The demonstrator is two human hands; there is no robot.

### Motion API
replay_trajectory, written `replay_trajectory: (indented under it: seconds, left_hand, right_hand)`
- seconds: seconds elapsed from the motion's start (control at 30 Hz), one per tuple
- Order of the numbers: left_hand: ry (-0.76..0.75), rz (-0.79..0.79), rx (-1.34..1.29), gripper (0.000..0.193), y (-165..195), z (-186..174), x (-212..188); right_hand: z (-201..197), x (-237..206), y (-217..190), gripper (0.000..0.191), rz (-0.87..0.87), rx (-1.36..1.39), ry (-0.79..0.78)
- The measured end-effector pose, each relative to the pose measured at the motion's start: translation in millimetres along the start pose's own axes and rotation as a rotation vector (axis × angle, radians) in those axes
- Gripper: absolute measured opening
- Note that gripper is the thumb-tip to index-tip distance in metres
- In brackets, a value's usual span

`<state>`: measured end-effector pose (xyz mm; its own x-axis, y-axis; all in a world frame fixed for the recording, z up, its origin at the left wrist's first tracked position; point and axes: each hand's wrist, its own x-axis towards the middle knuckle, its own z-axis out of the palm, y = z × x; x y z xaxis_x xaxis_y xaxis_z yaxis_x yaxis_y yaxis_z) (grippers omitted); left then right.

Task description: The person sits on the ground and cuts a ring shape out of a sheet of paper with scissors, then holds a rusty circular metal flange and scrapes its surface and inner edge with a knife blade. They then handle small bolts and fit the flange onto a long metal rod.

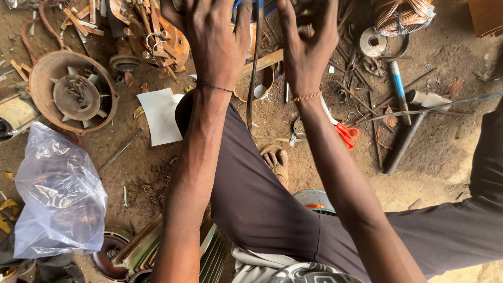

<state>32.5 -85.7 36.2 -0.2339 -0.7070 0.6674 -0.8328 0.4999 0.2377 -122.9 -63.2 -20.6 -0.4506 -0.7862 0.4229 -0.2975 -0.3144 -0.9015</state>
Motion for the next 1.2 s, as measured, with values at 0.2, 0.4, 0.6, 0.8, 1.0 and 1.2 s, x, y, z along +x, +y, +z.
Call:
replay_trajectory:
  seconds: [0.2, 0.4, 0.6, 0.8, 1.0, 1.2]
  left_hand:
    - [0.059, -0.006, 0.083, 0.029, 2.2, 7.2, 1.0]
    - [-0.012, -0.033, 0.041, 0.029, 1.0, 4.1, -1.5]
    - [-0.088, -0.112, -0.015, 0.028, 3.5, 5.2, 5.1]
    - [-0.203, -0.139, -0.044, 0.062, 13.9, -6.6, 3.7]
    - [-0.308, -0.078, 0.028, 0.066, 32.8, -11.0, 6.3]
    - [-0.226, -0.171, 0.269, 0.079, 9.8, -12.4, -32.0]
  right_hand:
    - [13.6, 23.2, 29.3, 0.026, -0.248, -0.171, 0.124]
    - [8.2, 22.9, 19.7, 0.023, -0.151, -0.063, 0.009]
    - [-8.1, 12.5, 8.7, 0.023, -0.129, 0.075, -0.046]
    - [-54.2, -87.5, 39.4, 0.018, 0.252, -0.063, -0.065]
    - [-161.8, -264.9, 57.6, 0.028, 0.714, -0.235, -0.070]
    - [-198.0, -233.0, 112.4, 0.030, 0.662, -0.392, -0.022]
